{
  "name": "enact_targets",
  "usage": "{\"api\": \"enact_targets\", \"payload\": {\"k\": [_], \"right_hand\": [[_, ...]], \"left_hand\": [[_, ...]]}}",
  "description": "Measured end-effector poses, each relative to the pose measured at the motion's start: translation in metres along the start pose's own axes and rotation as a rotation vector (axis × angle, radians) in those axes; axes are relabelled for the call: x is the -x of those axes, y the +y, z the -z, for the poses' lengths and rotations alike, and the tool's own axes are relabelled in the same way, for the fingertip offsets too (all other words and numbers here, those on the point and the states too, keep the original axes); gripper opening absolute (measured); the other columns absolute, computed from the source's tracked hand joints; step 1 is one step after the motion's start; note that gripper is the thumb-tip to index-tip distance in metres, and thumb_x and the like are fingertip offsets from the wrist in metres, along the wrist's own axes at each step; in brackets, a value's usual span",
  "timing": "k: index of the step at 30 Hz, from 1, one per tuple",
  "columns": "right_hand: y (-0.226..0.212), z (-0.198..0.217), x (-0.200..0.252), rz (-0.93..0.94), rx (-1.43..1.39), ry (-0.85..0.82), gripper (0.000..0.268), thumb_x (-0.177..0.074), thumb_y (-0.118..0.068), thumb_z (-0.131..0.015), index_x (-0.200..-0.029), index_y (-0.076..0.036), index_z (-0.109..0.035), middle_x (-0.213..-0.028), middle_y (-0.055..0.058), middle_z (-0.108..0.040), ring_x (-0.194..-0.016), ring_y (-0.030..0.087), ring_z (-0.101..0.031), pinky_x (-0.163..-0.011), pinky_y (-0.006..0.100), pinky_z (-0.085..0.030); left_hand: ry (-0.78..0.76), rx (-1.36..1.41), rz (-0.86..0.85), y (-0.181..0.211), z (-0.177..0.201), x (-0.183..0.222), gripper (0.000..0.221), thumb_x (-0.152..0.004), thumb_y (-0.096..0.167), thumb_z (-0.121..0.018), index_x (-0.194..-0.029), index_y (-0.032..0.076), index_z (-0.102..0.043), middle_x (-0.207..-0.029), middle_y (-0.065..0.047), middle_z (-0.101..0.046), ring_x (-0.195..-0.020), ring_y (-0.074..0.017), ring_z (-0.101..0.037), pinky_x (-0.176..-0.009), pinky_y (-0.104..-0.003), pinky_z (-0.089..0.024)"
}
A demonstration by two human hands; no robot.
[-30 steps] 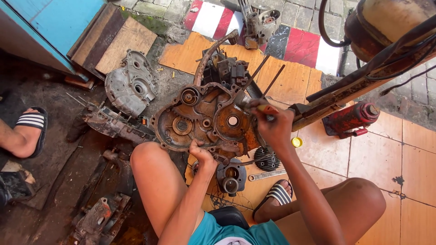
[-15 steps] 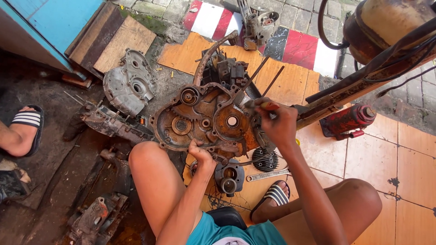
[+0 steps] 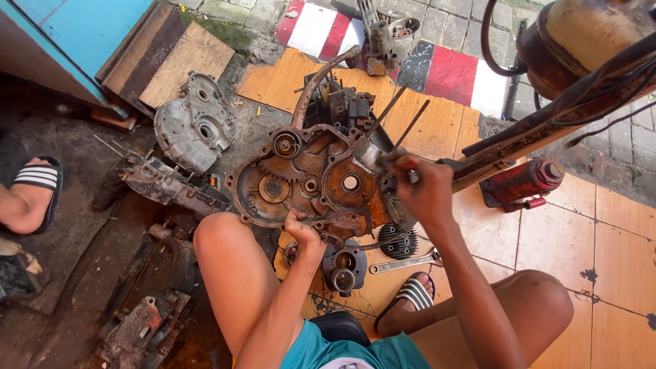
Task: Cleaning the interior and edges of a motorcycle engine casing using a brush and a screwdriver to remove dirt and residue.
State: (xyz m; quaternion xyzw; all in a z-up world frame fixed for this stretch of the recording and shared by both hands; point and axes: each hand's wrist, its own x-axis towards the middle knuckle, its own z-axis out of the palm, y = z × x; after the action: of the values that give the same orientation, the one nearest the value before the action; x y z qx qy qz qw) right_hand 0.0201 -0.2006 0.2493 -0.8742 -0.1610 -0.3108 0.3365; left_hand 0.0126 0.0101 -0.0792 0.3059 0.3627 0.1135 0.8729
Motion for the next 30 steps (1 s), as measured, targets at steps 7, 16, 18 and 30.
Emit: {"api": "enact_targets", "payload": {"k": [7, 16, 18, 30], "right_hand": [[0.0, 0.003, 0.005, -0.027, -0.054, -0.107, 0.019, -0.089, 0.001, -0.076, -0.074, -0.009, -0.072, -0.069, 0.008, -0.075, -0.067, 0.037, -0.073, -0.066, 0.038, -0.056], [-0.011, -0.001, 0.01, -0.004, 0.031, -0.01, 0.021, -0.093, 0.0, -0.072, -0.077, -0.014, -0.071, -0.067, 0.007, -0.071, -0.069, 0.038, -0.07, -0.065, 0.038, -0.056], [-0.014, -0.009, 0.014, -0.038, -0.083, 0.011, 0.018, -0.089, 0.005, -0.073, -0.086, -0.013, -0.078, -0.073, 0.007, -0.076, -0.074, 0.035, -0.075, -0.071, 0.037, -0.058], [-0.073, -0.073, -0.019, 0.071, -0.438, 0.147, 0.02, -0.087, 0.009, -0.078, -0.102, -0.003, -0.078, -0.11, 0.021, -0.078, -0.1, 0.042, -0.075, -0.085, 0.049, -0.062]], "left_hand": [[0.012, -0.101, -0.048, 0.025, -0.03, 0.037, 0.025, -0.069, 0.017, -0.049, -0.064, 0.018, -0.025, -0.059, -0.012, -0.04, -0.06, -0.0196, -0.039, -0.059, -0.031, -0.039], [0.047, -0.114, -0.047, 0.046, -0.048, 0.07, 0.027, -0.069, 0.019, -0.049, -0.065, 0.019, -0.023, -0.065, -0.006, -0.035, -0.068, -0.0208, -0.037, -0.067, -0.031, -0.037], [0.036, -0.273, -0.154, 0.054, -0.06, 0.082, 0.013, -0.07, 0.018, -0.045, -0.066, 0.015, -0.034, -0.065, -0.008, -0.036, -0.069, -0.0198, -0.037, -0.07, -0.029, -0.035], [0.022, -0.254, -0.05, 0.072, -0.073, 0.098, 0.029, -0.077, 0.018, -0.049, -0.07, 0.018, -0.021, -0.07, 0.004, -0.02, -0.068, -0.0121, -0.026, -0.063, -0.03, -0.026]]}}
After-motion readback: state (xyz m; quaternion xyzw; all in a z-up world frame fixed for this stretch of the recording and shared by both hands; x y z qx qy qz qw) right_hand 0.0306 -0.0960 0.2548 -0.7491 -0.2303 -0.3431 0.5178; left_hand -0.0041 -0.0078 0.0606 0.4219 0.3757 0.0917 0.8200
